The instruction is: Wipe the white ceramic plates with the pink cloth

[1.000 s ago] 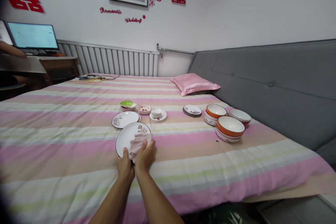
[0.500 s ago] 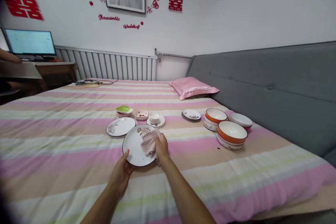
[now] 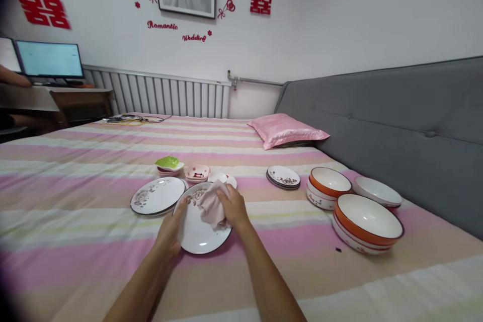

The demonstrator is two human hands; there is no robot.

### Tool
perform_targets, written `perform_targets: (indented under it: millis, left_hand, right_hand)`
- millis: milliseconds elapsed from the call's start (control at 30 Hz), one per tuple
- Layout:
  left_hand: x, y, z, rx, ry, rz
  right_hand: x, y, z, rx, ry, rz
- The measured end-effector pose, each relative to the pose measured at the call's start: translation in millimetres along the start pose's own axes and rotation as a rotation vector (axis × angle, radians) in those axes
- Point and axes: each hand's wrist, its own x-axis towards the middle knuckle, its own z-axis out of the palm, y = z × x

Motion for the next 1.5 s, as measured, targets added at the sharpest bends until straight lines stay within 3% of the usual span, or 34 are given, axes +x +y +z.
perform_targets:
  millis: [133, 333, 567, 700, 867, 967, 1100, 1233, 1500]
  left_hand:
    - [8, -21, 1.0, -0.054, 0.106, 0.004]
    - [2, -17, 4.2, -0.245, 0.239, 0.079]
    - [-3, -11, -3.4, -0.32, 0.324, 0.098]
    - [-6, -6, -2.2, -0.414, 0.2, 0.139]
    - [-17, -2, 7.5, -0.413, 0.023, 0.149]
    - [-23, -5, 8.4, -0.361, -0.105, 0.036]
    - [-26, -6, 3.7, -0.357, -0.241, -0.171]
    - [-29, -1, 0.9, -0.34, -0.259, -0.28]
    - [-26, -9, -1.3, -0.467, -0.262, -0.1]
  right_hand:
    - [-6, 20, 14, -0.02, 0.085, 0.078]
    - [-17, 22, 35, 0.046, 0.153, 0.172]
    - [-28, 11, 43, -0.011, 0.048, 0.179]
    - [-30, 10, 45, 0.044, 0.048, 0.147]
    - [-21, 11, 31, 0.235, 0.153, 0.135]
    - [-13, 10, 13, 0.257, 0.162, 0.126]
    - [-8, 9, -5, 0.194, 0.057, 0.084]
    - [-9, 8, -7, 0.139, -0.01, 0.076]
    - [-10, 7, 3, 0.119, -0.009, 0.137]
